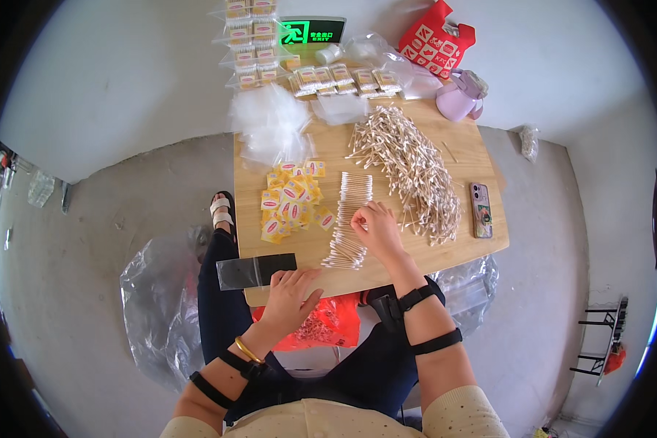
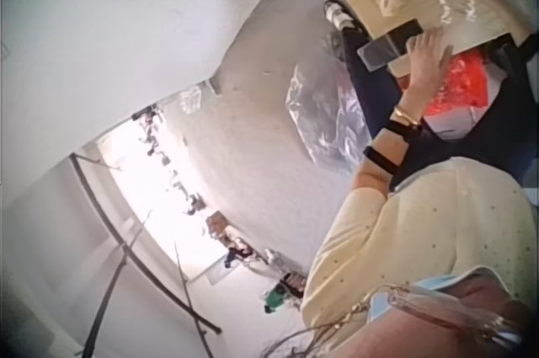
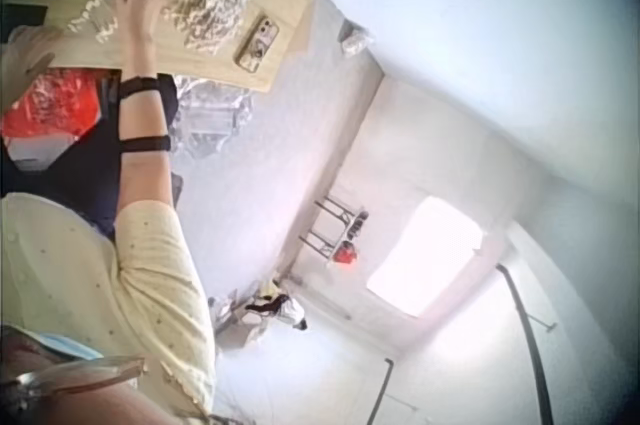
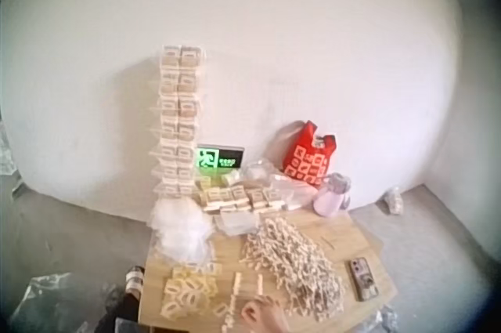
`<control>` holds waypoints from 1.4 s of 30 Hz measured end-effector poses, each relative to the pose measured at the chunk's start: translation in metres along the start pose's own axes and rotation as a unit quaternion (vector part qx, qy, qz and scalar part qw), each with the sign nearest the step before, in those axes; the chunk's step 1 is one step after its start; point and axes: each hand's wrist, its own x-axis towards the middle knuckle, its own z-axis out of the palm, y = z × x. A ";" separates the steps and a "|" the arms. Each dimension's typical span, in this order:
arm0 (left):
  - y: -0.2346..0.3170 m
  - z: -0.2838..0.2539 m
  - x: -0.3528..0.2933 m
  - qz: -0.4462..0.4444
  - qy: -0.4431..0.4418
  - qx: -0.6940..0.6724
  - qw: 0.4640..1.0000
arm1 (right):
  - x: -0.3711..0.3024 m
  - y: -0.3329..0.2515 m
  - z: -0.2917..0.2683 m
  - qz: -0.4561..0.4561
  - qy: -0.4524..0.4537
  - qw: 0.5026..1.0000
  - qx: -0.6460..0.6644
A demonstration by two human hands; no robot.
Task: The person sits at a table and manually arranges cotton swabs into neat rows. They then place a small yellow wrapper over the aligned swabs and fold the wrapper to enclose them. The person repeats this process, creating multiple packaged units of cotton swabs.
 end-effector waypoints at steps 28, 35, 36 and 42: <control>-0.003 0.014 0.028 0.033 0.014 0.074 0.997 | -0.068 -0.035 -0.008 0.010 -0.020 0.999 0.038; -0.006 0.033 0.034 0.049 -0.009 0.189 0.981 | -0.065 -0.038 0.002 0.032 -0.013 0.999 0.013; -0.006 0.034 0.035 0.049 -0.009 0.193 0.980 | -0.065 -0.037 0.002 0.034 -0.011 0.999 0.007; -0.009 0.038 0.036 0.043 -0.021 0.215 0.975 | -0.062 -0.037 0.002 0.036 -0.006 0.999 -0.011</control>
